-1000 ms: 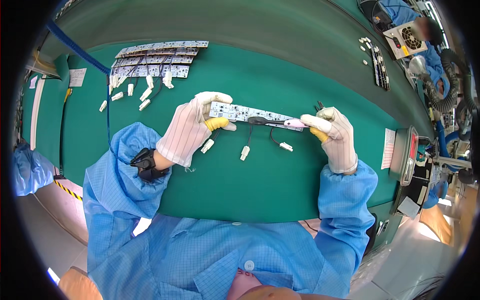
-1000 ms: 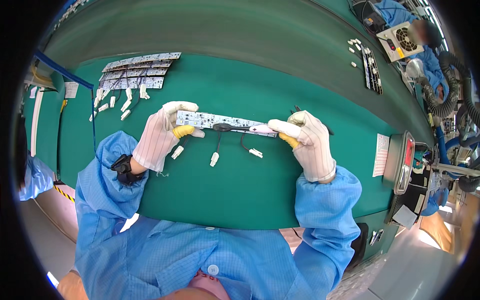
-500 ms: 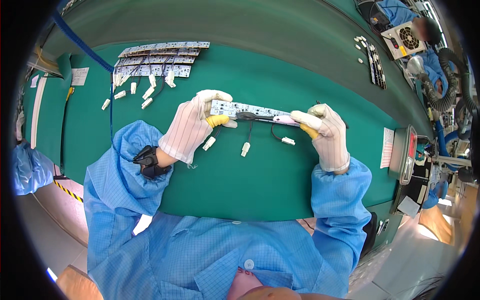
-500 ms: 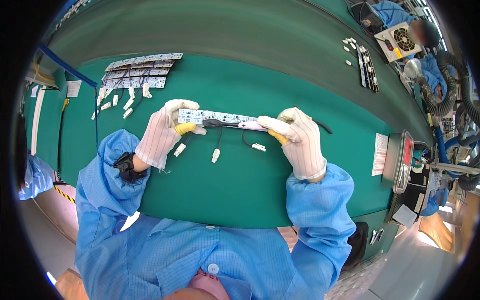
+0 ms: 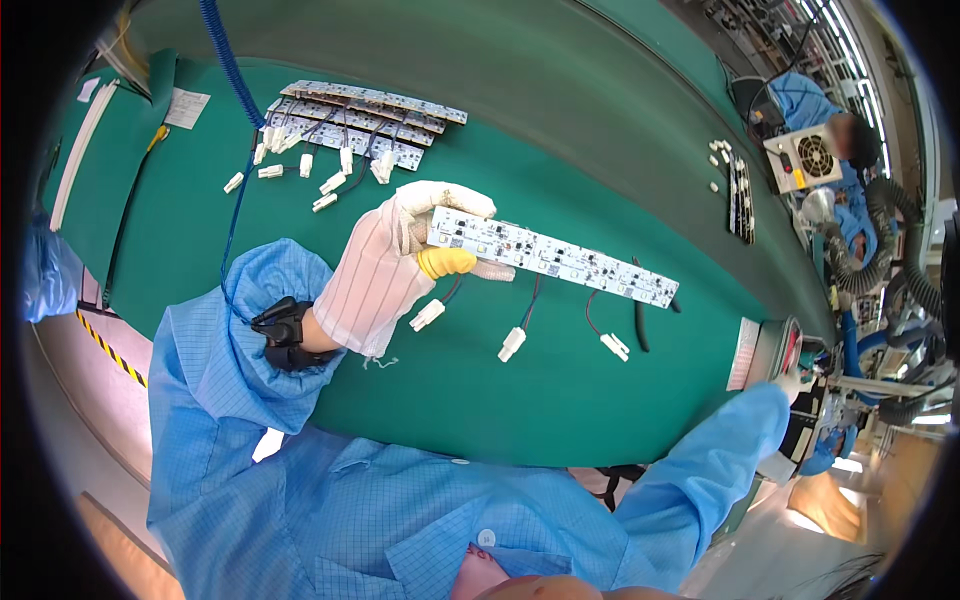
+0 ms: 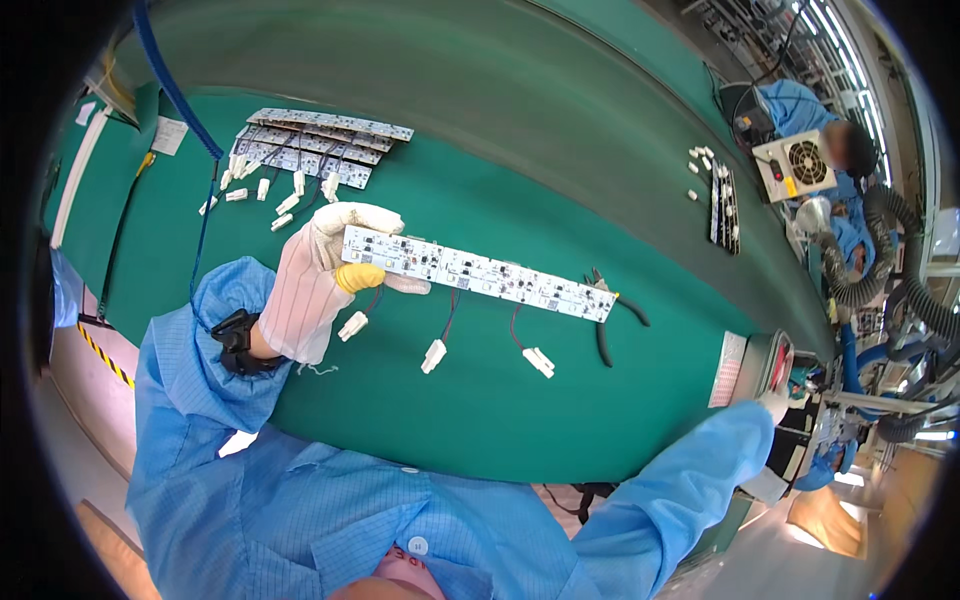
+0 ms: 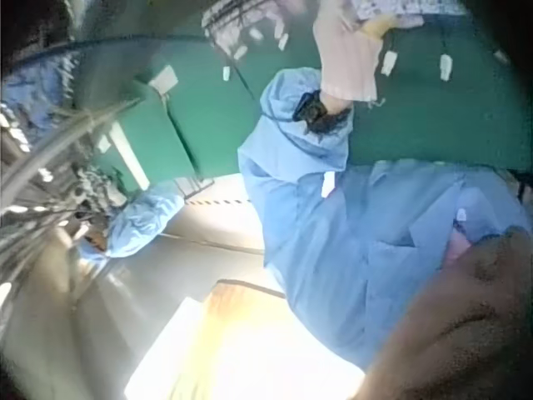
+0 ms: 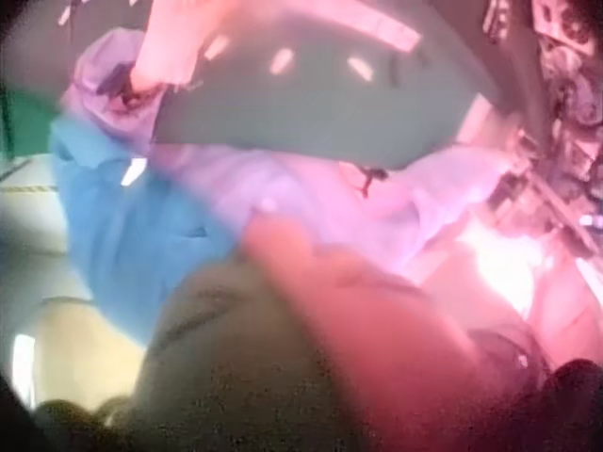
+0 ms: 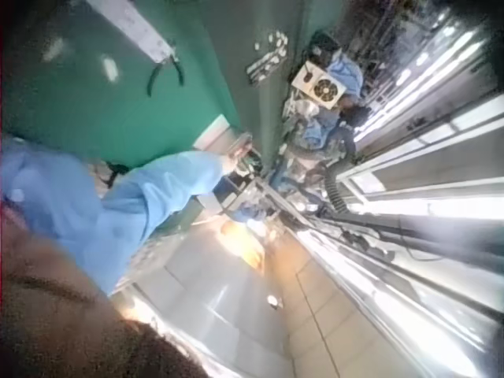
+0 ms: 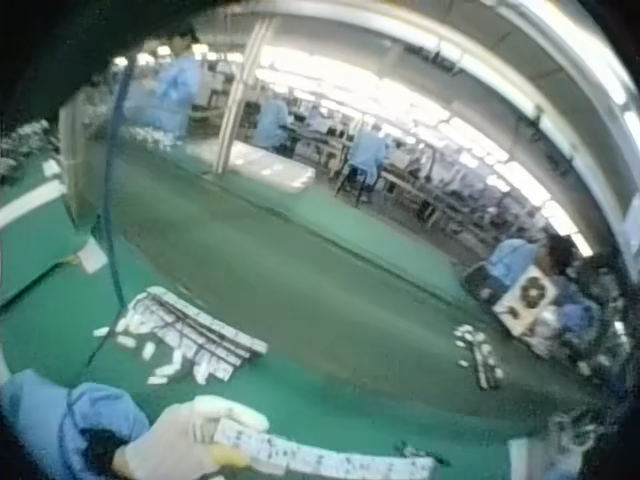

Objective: Assembling and inspecting electronic circuit boards at a manual assembly station.

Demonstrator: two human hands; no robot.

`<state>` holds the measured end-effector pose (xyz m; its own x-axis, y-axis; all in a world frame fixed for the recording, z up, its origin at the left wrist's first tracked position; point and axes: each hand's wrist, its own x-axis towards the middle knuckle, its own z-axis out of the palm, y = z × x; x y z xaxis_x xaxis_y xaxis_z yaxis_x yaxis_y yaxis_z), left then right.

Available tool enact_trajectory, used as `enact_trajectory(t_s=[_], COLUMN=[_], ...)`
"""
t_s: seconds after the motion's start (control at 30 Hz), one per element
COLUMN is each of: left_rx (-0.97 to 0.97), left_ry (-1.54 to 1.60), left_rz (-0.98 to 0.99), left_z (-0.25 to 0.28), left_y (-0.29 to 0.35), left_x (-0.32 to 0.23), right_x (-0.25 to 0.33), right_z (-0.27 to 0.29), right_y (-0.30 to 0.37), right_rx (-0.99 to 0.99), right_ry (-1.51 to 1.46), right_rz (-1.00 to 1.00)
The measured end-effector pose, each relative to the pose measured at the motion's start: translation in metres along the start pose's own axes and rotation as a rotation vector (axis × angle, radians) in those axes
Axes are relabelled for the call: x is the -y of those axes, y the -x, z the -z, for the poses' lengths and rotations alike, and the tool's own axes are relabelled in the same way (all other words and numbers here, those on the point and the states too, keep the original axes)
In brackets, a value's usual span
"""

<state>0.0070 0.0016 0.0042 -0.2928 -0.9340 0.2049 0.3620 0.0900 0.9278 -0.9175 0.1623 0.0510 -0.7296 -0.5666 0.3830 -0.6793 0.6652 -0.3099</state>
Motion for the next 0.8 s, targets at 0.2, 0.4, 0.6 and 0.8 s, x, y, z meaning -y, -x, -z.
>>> enact_trajectory(t_s=[0.2,0.4,0.6,0.8], left_rx=[-0.061,0.005,-0.047,0.061], left_ry=[0.017,0.170,0.080,-0.176], left_rz=[0.042,0.011,0.158,0.013], left_z=[-0.015,-0.015,-0.015,-0.012], left_y=[0.003,-0.005,0.003,0.001], left_x=[-0.016,-0.004,-0.011,-0.004], right_x=[0.255,0.434,0.533,0.513], right_z=[-0.013,-0.005,0.009,-0.034], right_y=[0.145,0.261,0.385,0.387], right_rx=[-0.278,0.543,1.186,1.113], right_ry=[0.577,-1.041,-1.144,-1.361], right_rz=[-0.164,0.303,0.301,0.204])
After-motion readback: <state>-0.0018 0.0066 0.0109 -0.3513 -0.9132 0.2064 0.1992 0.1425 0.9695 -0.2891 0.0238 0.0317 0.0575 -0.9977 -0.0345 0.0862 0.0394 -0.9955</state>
